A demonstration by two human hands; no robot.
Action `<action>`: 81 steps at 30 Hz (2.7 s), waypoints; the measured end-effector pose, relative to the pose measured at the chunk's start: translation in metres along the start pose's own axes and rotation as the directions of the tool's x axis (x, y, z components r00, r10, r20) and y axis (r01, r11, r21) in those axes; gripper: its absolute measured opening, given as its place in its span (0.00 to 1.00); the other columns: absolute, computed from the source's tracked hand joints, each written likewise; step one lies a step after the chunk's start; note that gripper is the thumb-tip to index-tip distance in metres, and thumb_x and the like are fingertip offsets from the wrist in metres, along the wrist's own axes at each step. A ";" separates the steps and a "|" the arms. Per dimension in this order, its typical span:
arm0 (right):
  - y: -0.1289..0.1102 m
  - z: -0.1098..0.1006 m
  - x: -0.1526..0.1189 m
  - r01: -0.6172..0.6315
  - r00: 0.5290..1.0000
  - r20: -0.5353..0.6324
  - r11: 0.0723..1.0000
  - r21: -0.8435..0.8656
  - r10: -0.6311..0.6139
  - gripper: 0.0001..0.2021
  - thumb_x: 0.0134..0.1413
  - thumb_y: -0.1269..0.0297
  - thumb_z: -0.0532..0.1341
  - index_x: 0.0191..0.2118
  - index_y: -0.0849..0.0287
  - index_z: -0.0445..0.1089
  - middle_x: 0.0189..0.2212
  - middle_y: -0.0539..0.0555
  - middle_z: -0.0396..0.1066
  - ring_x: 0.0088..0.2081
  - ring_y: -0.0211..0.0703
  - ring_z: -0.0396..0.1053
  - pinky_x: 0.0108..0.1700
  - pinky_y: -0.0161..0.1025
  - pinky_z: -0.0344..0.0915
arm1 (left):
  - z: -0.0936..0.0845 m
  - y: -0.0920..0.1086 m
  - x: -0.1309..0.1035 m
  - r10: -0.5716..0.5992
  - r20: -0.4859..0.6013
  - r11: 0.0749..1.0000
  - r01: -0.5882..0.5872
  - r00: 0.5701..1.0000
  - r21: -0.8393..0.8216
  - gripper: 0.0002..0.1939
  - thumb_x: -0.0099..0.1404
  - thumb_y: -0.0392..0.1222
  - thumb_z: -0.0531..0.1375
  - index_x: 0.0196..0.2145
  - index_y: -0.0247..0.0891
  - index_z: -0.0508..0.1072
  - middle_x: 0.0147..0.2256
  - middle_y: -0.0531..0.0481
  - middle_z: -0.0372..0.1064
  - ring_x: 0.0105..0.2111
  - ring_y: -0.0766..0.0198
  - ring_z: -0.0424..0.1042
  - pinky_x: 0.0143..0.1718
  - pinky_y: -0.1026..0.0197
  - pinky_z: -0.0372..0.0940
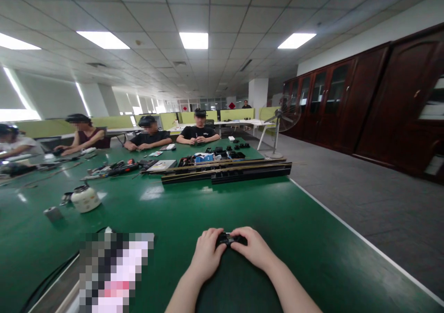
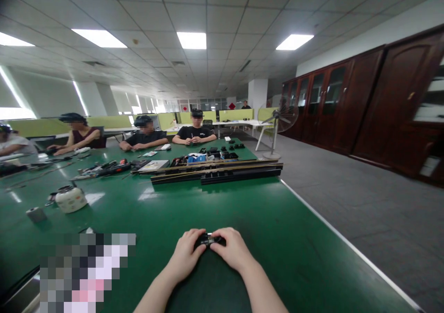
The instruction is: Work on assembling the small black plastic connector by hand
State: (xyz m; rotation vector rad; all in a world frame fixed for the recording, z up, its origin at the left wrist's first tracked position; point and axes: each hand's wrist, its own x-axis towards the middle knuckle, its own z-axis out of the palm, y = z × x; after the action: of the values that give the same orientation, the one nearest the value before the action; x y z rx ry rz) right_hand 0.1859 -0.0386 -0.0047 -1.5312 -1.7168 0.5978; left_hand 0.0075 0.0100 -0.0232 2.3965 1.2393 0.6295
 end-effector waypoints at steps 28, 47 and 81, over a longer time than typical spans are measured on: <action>-0.002 0.002 0.004 -0.097 0.994 -0.036 0.991 0.097 0.101 0.09 0.50 0.62 0.57 0.38 0.56 0.70 0.38 0.53 0.73 0.43 0.45 0.68 0.49 0.42 0.61 | -0.007 0.005 0.000 -0.051 0.032 0.995 0.054 0.998 -0.084 0.18 0.58 0.36 0.54 0.48 0.38 0.66 0.47 0.45 0.66 0.48 0.55 0.62 0.51 0.55 0.57; 0.021 0.009 0.016 -0.087 0.950 -0.218 0.858 0.506 0.225 0.19 0.46 0.49 0.59 0.39 0.58 0.68 0.38 0.57 0.75 0.42 0.49 0.72 0.49 0.47 0.66 | -0.010 0.008 -0.002 -0.044 0.043 0.995 0.048 0.998 -0.085 0.22 0.58 0.37 0.54 0.52 0.38 0.64 0.49 0.44 0.65 0.49 0.54 0.62 0.52 0.54 0.56; 0.009 -0.003 0.015 -0.143 0.858 -0.238 0.655 0.742 0.456 0.22 0.32 0.50 0.67 0.34 0.59 0.73 0.30 0.54 0.76 0.35 0.47 0.72 0.45 0.44 0.65 | -0.006 0.002 -0.001 -0.027 0.007 0.985 0.028 1.000 -0.171 0.20 0.54 0.32 0.57 0.46 0.38 0.68 0.45 0.47 0.68 0.47 0.57 0.64 0.50 0.57 0.57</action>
State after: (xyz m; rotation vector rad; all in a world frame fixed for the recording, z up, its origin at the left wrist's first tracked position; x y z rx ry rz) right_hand 0.1937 -0.0223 -0.0065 -1.2449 -0.7418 0.9079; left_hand 0.0046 0.0089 -0.0172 2.2348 1.1644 0.6923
